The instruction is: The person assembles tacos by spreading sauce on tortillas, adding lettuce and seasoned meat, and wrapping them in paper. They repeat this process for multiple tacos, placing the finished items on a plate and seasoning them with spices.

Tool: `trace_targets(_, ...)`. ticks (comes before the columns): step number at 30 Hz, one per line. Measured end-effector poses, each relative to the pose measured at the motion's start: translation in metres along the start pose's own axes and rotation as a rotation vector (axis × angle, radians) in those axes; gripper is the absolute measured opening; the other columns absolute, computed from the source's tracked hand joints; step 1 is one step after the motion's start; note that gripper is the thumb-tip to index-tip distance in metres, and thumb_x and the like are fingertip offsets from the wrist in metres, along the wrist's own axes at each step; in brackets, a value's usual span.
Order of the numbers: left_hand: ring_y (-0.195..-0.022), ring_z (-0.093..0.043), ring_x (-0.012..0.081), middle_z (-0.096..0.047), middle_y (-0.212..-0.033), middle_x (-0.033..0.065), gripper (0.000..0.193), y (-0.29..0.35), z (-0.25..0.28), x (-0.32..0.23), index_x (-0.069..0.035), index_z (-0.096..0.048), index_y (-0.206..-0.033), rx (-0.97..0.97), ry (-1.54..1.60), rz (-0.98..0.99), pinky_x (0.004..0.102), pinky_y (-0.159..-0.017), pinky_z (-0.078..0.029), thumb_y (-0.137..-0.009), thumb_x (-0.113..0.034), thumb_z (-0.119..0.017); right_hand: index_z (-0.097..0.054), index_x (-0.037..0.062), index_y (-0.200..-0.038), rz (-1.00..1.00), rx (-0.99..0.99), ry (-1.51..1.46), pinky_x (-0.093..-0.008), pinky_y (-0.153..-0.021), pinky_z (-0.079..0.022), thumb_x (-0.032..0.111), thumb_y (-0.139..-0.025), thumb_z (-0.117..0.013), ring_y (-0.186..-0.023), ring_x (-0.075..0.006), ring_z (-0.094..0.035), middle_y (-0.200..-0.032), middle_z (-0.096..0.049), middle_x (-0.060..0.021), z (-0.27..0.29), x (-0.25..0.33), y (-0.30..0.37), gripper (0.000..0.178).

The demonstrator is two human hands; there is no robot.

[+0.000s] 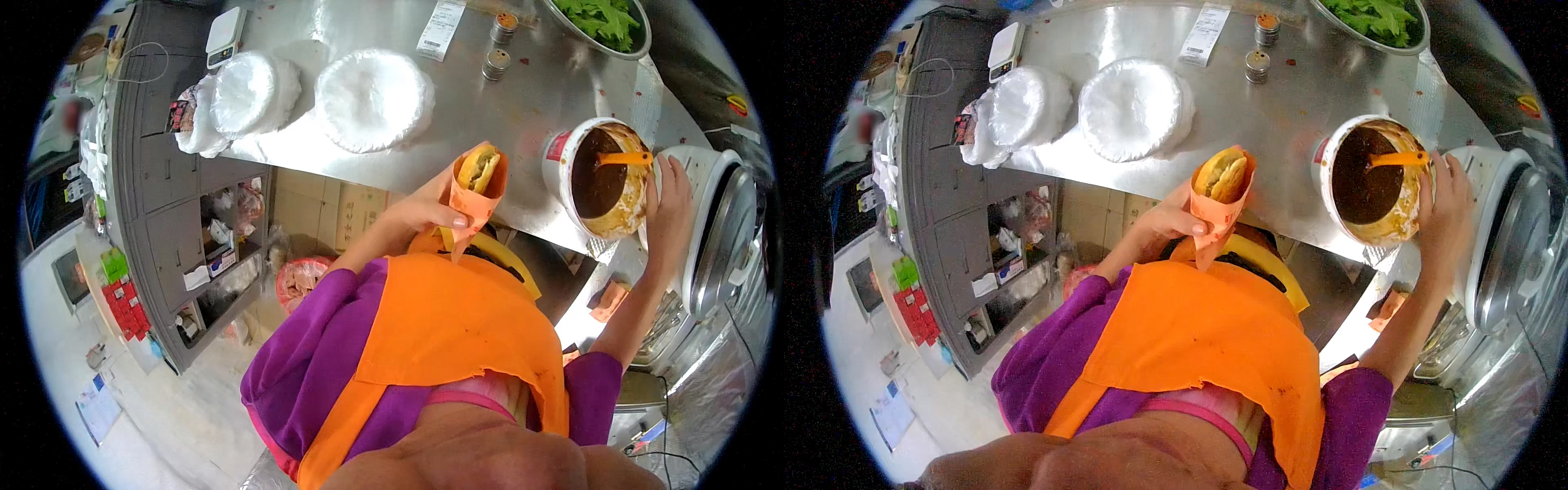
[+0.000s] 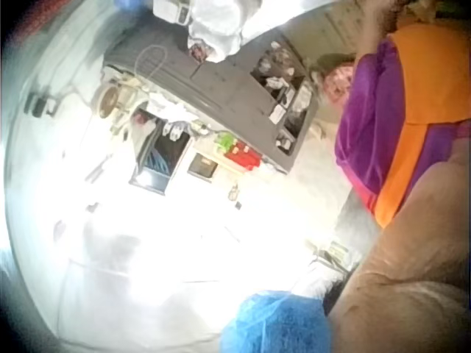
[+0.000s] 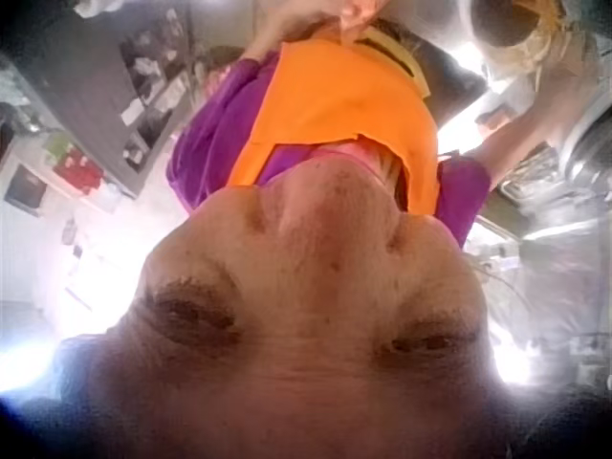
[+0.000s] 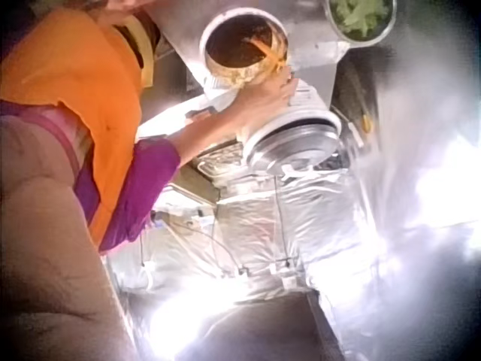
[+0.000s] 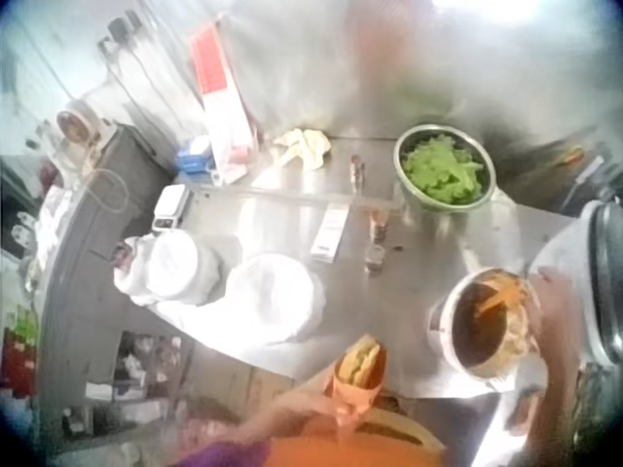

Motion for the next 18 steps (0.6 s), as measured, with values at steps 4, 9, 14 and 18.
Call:
trace_targets(4,-0.122,-0.049,0.0186,-0.048,-0.136,0.0104,0.111,-0.009,0.014,-0.013,-0.006,-0.021,-0.151,0.02,0.076,0.01,0.0306,-0.102,-0.039,-0.061,-0.021,-0.083,-0.062,0.0064,-0.119,-0.108,0.105,0.005,-0.0404,-0.09,-0.048,0.021,-0.096,-0.057,-0.107,-0.0339,-0.059,-0.118,-0.062,-0.0152,-0.019,-0.003,-0.02,0.028)
trace_targets(9,-0.12,-0.049,0.018,-0.046,-0.135,0.0097,0.11,-0.03,0.031,-0.034,-0.006,-0.02,-0.151,0.022,0.103,0.021,0.0295,-0.101,-0.04,-0.062,-0.018,-0.082,-0.062,0.0038,-0.117,-0.237,0.281,-0.129,-0.0412,-0.086,-0.048,0.022,-0.097,-0.056,-0.102,-0.0349,-0.06,-0.11,-0.063,-0.0165,-0.048,-0.016,-0.023,0.028)
trace_targets(14,-0.126,-0.041,0.0177,-0.036,-0.14,0.0085,0.113,-0.052,0.029,-0.053,-0.008,-0.01,-0.154,0.101,0.119,0.073,0.0293,-0.105,-0.034,-0.064,-0.011,-0.08,-0.059,0.0031,-0.123,-0.157,0.163,-0.149,-0.0413,-0.085,-0.048,0.024,-0.097,-0.057,-0.1,-0.0331,-0.06,-0.109,-0.062,-0.0169,-0.048,-0.013,-0.024,0.033)
trace_targets(18,-0.127,-0.04,0.0177,-0.035,-0.141,0.0086,0.114,-0.067,0.029,-0.054,-0.008,-0.009,-0.154,0.183,0.149,0.083,0.0294,-0.105,-0.033,-0.064,-0.01,-0.08,-0.059,0.0057,-0.126,-0.277,0.127,-0.112,-0.0409,-0.084,-0.049,0.021,-0.095,-0.06,-0.101,-0.0314,-0.06,-0.11,-0.061,-0.0165,-0.043,-0.008,-0.024,0.034)
Point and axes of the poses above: each hand's wrist, its own y-axis away from the middle knuckle, its own z-axis out of the back of the hand, x = y × z, the point moved 8 cm from there along -y, towards the middle knuckle
